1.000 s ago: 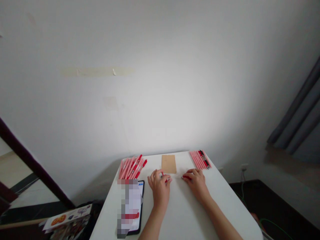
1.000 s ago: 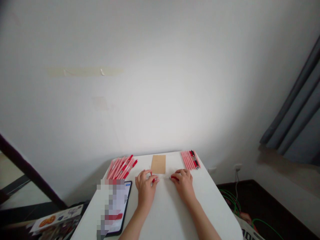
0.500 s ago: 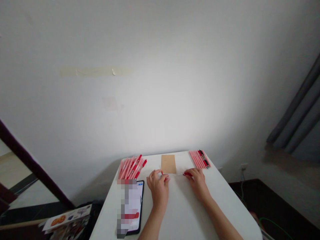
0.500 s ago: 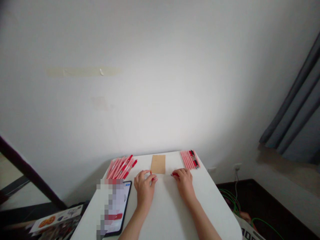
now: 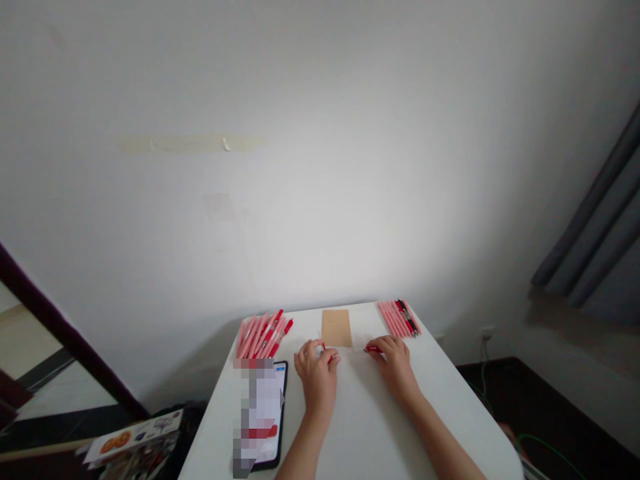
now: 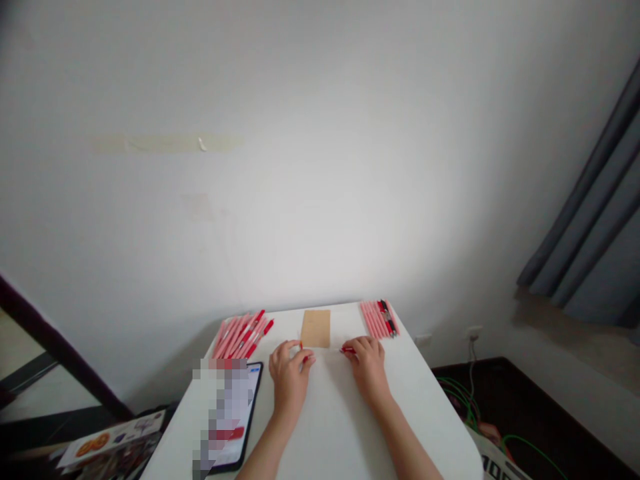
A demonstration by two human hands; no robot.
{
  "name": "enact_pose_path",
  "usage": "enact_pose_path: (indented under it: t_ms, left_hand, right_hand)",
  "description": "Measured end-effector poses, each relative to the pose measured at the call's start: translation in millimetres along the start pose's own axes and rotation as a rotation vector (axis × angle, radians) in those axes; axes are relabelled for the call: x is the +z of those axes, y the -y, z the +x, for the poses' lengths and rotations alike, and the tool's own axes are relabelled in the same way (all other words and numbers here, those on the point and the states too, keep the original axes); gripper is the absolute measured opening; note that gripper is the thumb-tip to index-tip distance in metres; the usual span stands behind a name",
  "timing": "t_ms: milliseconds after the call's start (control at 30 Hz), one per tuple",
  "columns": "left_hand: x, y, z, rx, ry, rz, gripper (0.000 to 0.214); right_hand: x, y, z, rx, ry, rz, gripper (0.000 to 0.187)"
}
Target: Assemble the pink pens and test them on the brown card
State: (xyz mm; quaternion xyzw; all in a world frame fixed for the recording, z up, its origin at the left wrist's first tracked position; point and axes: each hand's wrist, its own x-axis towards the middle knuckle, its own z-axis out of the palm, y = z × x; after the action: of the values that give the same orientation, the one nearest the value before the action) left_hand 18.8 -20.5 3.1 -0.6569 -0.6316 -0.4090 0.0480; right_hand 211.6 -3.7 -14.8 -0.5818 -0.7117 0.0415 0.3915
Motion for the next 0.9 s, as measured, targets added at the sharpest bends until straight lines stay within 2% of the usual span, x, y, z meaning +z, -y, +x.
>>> enact_pose_path:
  t_ms: [400,900]
  left_hand:
    - [0.4,1.1,0.7,0.043,0.019,-0.031,0.01]
    - [1.4,2.9,0.3,0.032,0.014,-0.034,0.01]
  right_hand:
    - [-6.0,8.5,-0.2,-0.049,-0.017,-0.097,0.013]
    - [-7.1,7.8,1.1,-0.048,0.026,0.004,0.017]
